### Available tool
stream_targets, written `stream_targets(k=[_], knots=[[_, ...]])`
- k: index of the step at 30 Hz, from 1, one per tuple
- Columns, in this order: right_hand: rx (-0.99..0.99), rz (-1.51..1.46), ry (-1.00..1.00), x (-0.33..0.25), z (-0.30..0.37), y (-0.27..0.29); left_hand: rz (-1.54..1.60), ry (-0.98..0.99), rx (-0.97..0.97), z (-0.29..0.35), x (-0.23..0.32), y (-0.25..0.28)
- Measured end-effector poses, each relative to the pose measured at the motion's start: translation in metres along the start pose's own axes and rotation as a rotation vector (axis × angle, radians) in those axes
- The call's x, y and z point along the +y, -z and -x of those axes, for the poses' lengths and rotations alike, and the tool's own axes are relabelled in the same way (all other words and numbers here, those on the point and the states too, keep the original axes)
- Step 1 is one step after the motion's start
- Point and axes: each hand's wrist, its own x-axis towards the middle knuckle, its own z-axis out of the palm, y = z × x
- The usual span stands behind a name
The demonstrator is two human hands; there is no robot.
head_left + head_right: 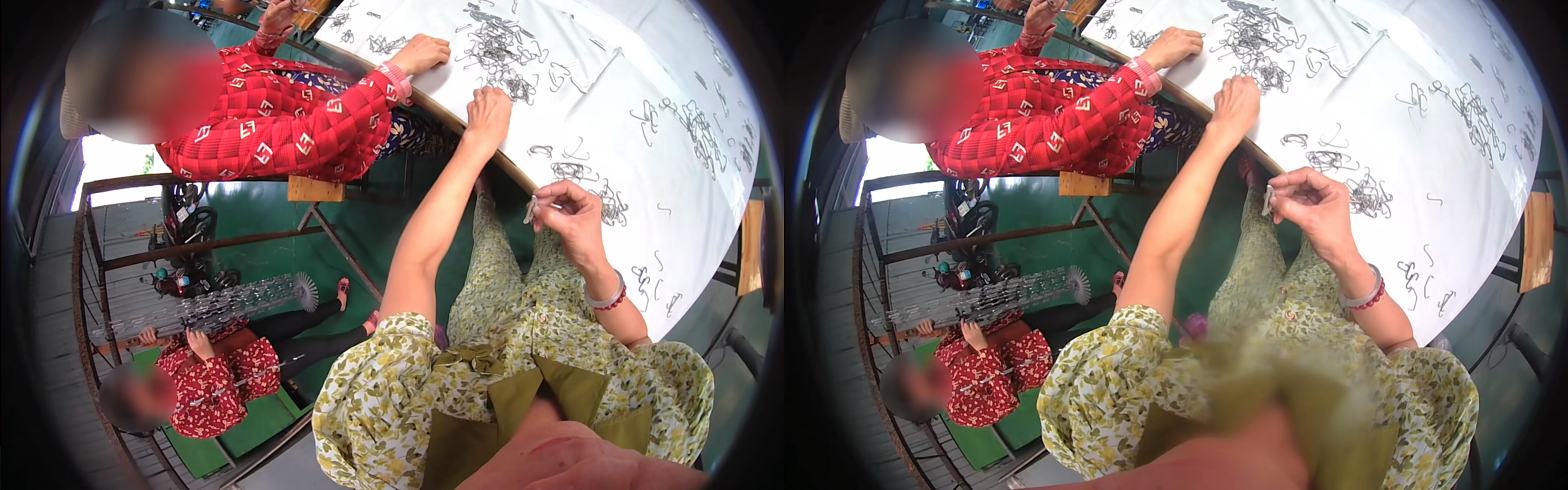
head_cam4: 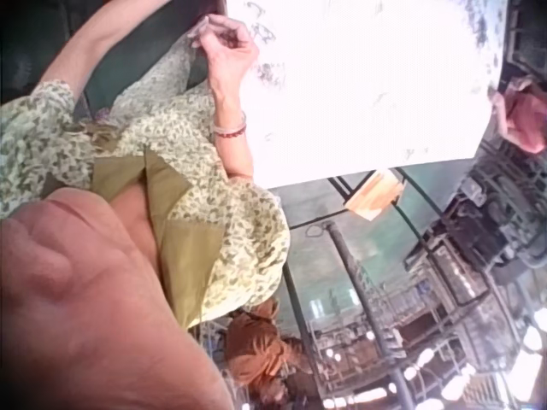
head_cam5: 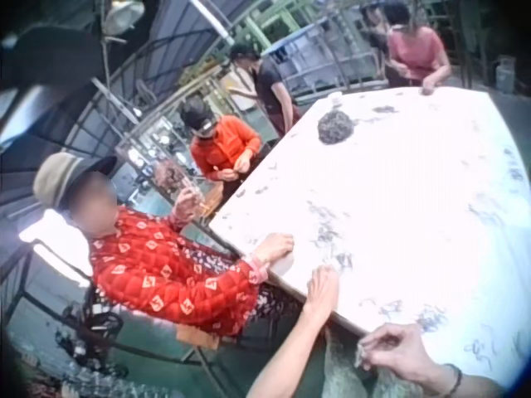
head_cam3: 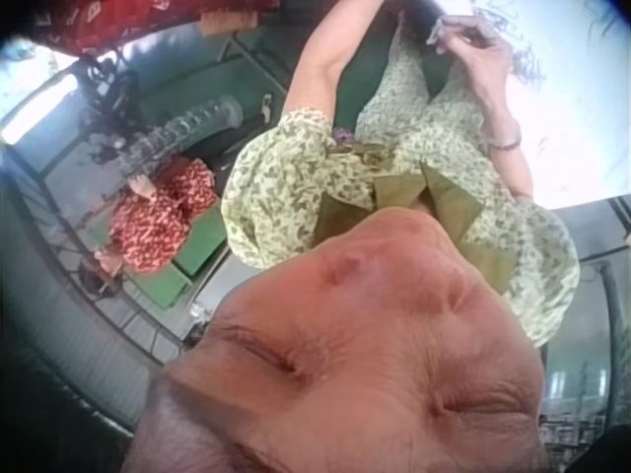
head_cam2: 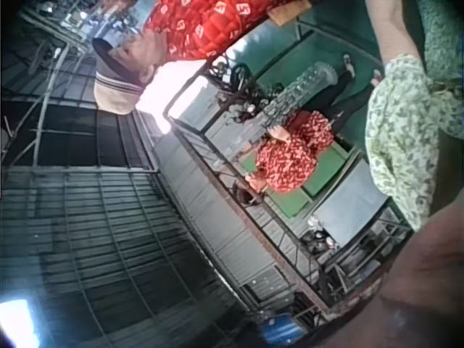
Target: The person sits at a table and repeatedly picks up small metal paperclips, linking them together by hand to form chains. They place the finished chains onto a white sheet on the table. Other people are working alongside them on the same task.
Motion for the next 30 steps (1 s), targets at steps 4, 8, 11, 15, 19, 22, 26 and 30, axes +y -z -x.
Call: stream_targets(k=[4, 8, 11, 15, 19, 22, 26, 30], knots=[[-0.023, -0.015, 0.032, -0.003, 0.001, -0.001, 0.002, 0.021, 0.143, -0.013, -0.02, 0.017], [-0.009, 0.018, 0.037, -0.003, 0.003, -0.003, 0.19, 0.091, 0.164, -0.028, -0.033, 0.014], [-0.026, 0.044, 0.032, -0.002, 0.006, -0.002, 0.566, 0.11, 0.305, -0.023, -0.027, 0.007], [-0.042, 0.085, 0.042, -0.002, 0.009, -0.007, 0.866, 0.246, 0.249, -0.008, -0.024, -0.001], [-0.043, 0.11, 0.053, -0.003, 0.012, -0.007, 1.111, 0.371, 0.132, 0.016, -0.017, 0.01], [-0.012, 0.114, 0.069, -0.002, 0.012, -0.005, 1.385, 0.273, 0.156, 0.052, 0.008, 0.048], [0.03, 0.107, 0.076, -0.002, 0.011, -0.003, 1.398, 0.207, 0.098, 0.129, 0.054, 0.123], [0.046, 0.109, 0.12, -0.005, 0.011, -0.007, 1.32, 0.061, 0.109, 0.166, 0.064, 0.121]])
